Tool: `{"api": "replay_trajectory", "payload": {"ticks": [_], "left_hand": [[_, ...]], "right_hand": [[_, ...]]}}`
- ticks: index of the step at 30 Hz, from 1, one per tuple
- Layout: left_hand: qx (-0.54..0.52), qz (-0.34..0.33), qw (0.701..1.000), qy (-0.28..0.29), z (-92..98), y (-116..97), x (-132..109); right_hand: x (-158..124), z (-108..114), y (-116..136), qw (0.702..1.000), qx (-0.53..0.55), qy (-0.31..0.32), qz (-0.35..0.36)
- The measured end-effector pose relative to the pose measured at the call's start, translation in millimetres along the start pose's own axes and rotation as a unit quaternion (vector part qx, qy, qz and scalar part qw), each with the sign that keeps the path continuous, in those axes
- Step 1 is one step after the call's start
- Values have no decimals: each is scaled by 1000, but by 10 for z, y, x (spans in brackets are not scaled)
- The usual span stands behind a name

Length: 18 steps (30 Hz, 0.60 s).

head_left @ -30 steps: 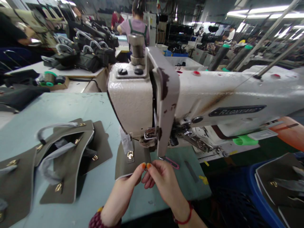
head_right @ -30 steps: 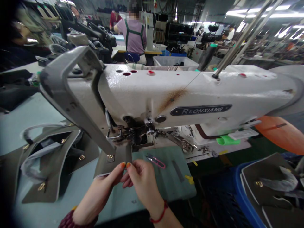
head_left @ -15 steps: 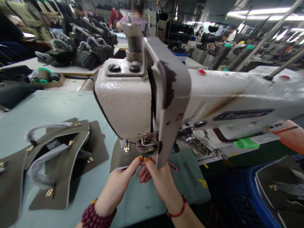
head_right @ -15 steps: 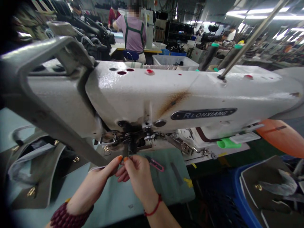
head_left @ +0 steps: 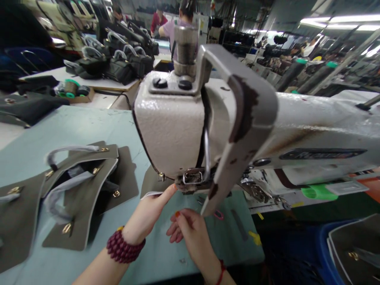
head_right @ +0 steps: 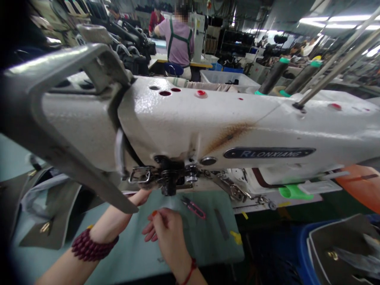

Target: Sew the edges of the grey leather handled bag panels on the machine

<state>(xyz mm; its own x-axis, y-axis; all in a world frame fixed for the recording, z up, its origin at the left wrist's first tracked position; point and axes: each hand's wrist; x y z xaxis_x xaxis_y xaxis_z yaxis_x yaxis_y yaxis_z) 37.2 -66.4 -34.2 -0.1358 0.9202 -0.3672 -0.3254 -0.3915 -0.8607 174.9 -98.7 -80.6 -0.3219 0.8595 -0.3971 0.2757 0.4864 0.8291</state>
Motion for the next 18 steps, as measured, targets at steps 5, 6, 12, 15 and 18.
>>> {"api": "replay_trajectory", "payload": {"ticks": [5, 6, 12, 15, 18], "left_hand": [[7, -4, 1000, -23, -19, 6, 59], [2, -9, 1000, -24, -23, -1, 64], [-7, 1, 999, -33, -40, 7, 88], [-19, -6, 999, -36, -57, 34, 94], [7, -7, 999, -52, -80, 12, 66]], "right_hand": [[22, 61, -278, 997, -68, -9, -26], [21, 74, -316, 996, -82, -6, -24], [18, 127, -404, 993, -117, 26, -4], [17, 139, -411, 993, -117, 31, -4], [9, 142, -400, 993, -115, 32, -7]]}}
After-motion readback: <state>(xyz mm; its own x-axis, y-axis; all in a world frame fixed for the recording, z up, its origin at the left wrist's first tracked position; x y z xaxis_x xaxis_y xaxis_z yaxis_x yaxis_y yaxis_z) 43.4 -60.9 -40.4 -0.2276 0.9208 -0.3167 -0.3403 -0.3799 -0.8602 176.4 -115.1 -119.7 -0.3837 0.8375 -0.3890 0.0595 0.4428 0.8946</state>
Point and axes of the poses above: each hand's wrist, its own x-axis towards the middle knuckle, its own z-axis out of the back of the hand, y = z × x, and after that the axes turned 13 degrees about x, right-handed
